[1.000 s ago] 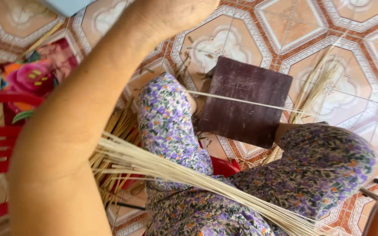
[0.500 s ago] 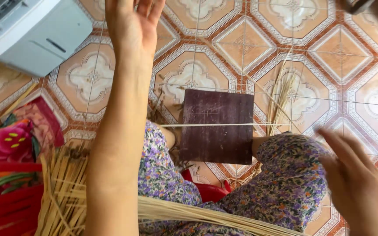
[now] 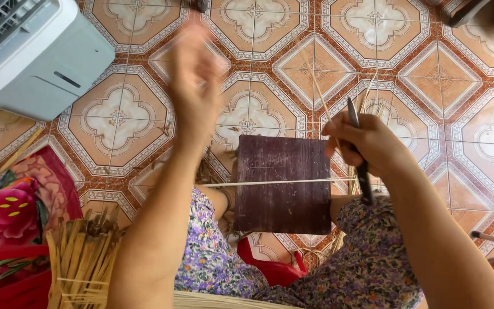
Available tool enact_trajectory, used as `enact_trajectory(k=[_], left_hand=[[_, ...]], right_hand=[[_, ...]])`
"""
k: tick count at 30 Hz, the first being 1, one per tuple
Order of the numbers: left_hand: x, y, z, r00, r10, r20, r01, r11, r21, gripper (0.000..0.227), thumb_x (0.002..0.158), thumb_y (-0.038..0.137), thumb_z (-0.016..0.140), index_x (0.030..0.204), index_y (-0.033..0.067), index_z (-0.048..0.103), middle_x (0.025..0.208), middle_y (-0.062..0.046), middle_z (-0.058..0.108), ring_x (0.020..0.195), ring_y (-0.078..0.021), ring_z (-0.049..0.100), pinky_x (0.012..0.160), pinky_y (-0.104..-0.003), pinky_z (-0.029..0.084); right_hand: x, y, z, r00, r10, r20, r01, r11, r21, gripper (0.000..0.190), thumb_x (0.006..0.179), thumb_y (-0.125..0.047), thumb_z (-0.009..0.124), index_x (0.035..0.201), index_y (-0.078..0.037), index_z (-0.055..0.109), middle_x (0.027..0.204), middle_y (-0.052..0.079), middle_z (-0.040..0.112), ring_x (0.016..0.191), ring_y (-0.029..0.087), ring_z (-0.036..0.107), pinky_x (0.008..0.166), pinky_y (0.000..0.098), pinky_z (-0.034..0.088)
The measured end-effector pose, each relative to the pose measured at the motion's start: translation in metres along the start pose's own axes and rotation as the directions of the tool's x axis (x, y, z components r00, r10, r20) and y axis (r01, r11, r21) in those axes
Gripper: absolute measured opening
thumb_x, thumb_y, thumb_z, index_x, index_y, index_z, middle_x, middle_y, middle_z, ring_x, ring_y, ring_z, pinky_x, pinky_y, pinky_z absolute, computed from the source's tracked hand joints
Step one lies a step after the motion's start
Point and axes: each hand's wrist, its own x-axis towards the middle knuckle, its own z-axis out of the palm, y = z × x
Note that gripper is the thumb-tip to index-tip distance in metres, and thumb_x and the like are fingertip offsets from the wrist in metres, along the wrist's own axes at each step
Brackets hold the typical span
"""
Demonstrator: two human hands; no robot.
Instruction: Using a knife to split and prepare thin bamboo strips for weaving.
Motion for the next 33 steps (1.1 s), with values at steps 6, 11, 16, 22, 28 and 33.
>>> enact_trajectory(k=[6, 11, 16, 22, 28, 33], left_hand=[[-0.068, 0.103, 0.031, 0.644, 0.444, 0.623, -0.330, 0.896, -0.298, 0.028, 0.104, -0.006, 0.066, 0.129, 0.0066, 0.067, 0.119, -0.011, 0.065, 0.106, -0.0186, 0.066, 0.092, -0.024, 0.063], [-0.063, 0.106, 0.031, 0.579, 0.498, 0.646, -0.389, 0.865, -0.318, 0.036, 0.093, 0.000, 0.071, 0.128, 0.0064, 0.070, 0.124, -0.003, 0.067, 0.108, -0.0174, 0.066, 0.098, -0.030, 0.061], [-0.053, 0.117, 0.022, 0.693, 0.396, 0.603, -0.193, 0.907, -0.374, 0.036, 0.095, 0.001, 0.072, 0.129, 0.0119, 0.069, 0.119, -0.001, 0.070, 0.106, -0.0156, 0.067, 0.098, -0.029, 0.061], [-0.037, 0.119, 0.017, 0.854, 0.213, 0.475, -0.070, 0.951, -0.300, 0.033, 0.098, 0.006, 0.076, 0.128, 0.0176, 0.069, 0.101, 0.000, 0.073, 0.090, -0.0137, 0.066, 0.084, -0.029, 0.058], [-0.042, 0.119, 0.018, 0.865, 0.117, 0.488, 0.016, 0.966, -0.260, 0.031, 0.096, 0.006, 0.076, 0.126, 0.0157, 0.071, 0.090, 0.000, 0.072, 0.079, -0.0141, 0.064, 0.073, -0.031, 0.056], [-0.042, 0.123, 0.016, 0.874, 0.072, 0.480, 0.081, 0.953, -0.292, 0.028, 0.096, 0.005, 0.078, 0.122, 0.0138, 0.071, 0.089, -0.003, 0.070, 0.082, -0.0166, 0.066, 0.074, -0.032, 0.056]], right_hand=[[0.031, 0.019, 0.008, 0.999, 0.016, 0.028, -0.028, 0.846, 0.533, 0.024, 0.103, -0.021, 0.065, 0.093, 0.001, 0.065, 0.067, 0.005, 0.060, 0.042, 0.009, 0.046, 0.037, 0.0247, 0.035], [0.019, 0.007, 0.016, 0.995, -0.087, 0.042, 0.044, 0.798, 0.601, 0.025, 0.100, -0.024, 0.066, 0.089, -0.002, 0.068, 0.072, 0.008, 0.069, 0.042, 0.007, 0.045, 0.037, 0.0221, 0.035], [0.015, 0.022, 0.021, 0.998, -0.065, 0.016, 0.043, 0.803, 0.594, 0.031, 0.104, -0.027, 0.064, 0.092, 0.001, 0.067, 0.069, 0.005, 0.060, 0.052, 0.009, 0.053, 0.045, 0.0246, 0.040], [-0.037, -0.021, 0.042, 0.976, -0.198, -0.088, 0.213, 0.947, 0.238, 0.045, 0.109, -0.045, 0.036, 0.119, -0.006, 0.056, 0.063, 0.000, 0.049, 0.048, 0.007, 0.037, 0.042, 0.0218, 0.029], [-0.069, -0.025, 0.060, 0.866, -0.481, -0.138, 0.487, 0.746, 0.454, 0.038, 0.112, -0.032, 0.046, 0.142, -0.009, 0.045, 0.075, 0.004, 0.051, 0.058, 0.009, 0.042, 0.052, 0.0224, 0.035], [-0.075, -0.024, 0.066, 0.873, -0.484, -0.066, 0.430, 0.697, 0.573, 0.039, 0.110, -0.027, 0.053, 0.144, -0.011, 0.043, 0.077, 0.006, 0.054, 0.059, 0.011, 0.044, 0.053, 0.0238, 0.038]])
